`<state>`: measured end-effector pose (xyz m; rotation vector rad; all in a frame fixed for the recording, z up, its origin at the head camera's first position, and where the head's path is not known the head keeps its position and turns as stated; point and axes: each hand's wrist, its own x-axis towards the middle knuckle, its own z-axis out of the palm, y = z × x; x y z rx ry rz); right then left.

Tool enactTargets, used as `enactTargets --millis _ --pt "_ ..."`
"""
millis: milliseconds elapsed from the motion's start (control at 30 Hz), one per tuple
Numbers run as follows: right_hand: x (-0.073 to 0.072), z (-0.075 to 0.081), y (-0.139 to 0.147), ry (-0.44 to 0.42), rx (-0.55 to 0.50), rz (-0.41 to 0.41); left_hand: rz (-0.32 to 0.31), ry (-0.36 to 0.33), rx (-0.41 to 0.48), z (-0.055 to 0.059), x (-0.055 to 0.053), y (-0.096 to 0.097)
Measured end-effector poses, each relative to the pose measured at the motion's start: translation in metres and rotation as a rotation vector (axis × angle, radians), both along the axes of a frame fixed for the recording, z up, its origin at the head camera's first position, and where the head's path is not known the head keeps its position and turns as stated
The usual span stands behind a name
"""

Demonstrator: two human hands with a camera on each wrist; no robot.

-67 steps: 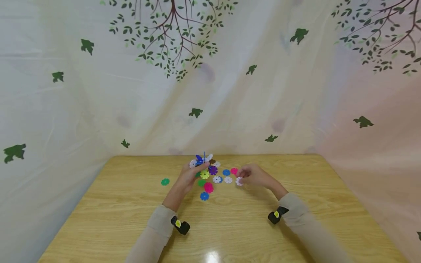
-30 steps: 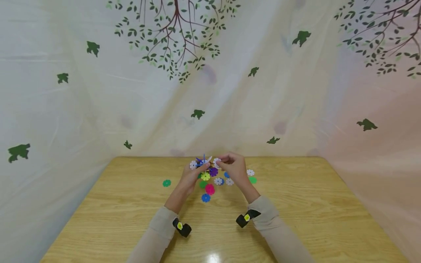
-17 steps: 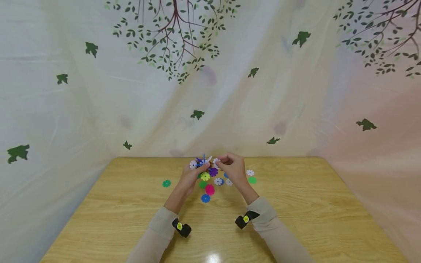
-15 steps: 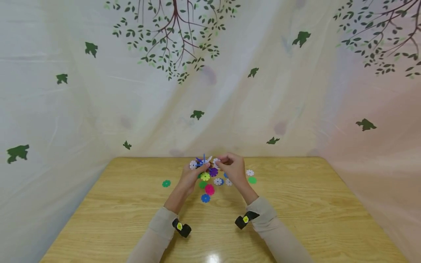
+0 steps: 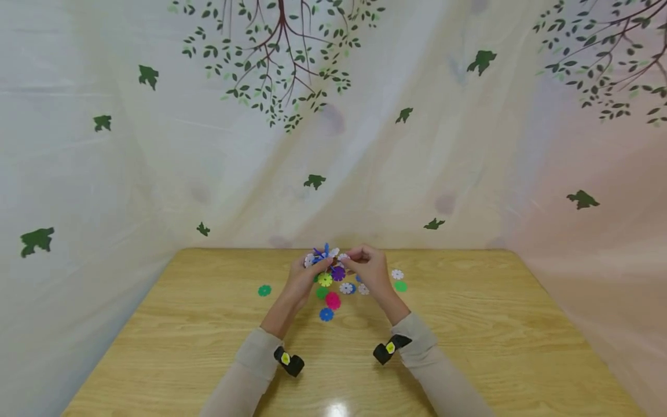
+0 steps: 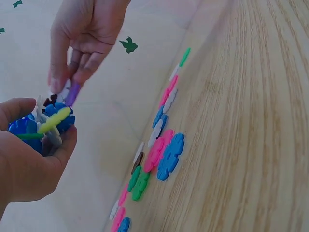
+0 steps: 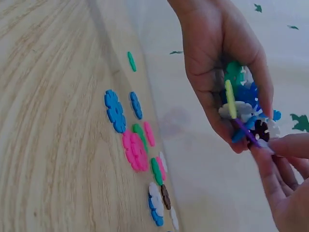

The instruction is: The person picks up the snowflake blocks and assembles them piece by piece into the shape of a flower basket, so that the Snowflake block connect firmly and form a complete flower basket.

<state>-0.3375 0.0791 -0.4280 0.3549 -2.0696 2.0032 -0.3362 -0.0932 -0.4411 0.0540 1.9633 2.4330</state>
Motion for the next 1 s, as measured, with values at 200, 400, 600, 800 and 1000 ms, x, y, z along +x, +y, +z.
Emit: enactTargets --millis 200,400,600,800,1000 --pt "-0.003 0.003 0.010 -0.145 0.045 0.141 0.012 -0.047 0.039 0.000 0.000 0.000" --pt "-0.009 0.015 0.030 -0.210 0.323 0.343 0.030 -0.097 0.044 0.002 0.001 -0.002" --pt "-0.020 0.014 0.072 -0.214 0.598 0.471 -0.005 -0.110 0.030 0.003 0.004 -0.005" --pt "-0.031 -0.002 0.121 -0.190 0.712 0.470 -0.022 -0.106 0.043 0.003 0.005 -0.005" --pt "-0.035 -0.016 0.150 -0.085 0.773 0.518 -0.009 -0.118 0.052 0.002 0.005 -0.005"
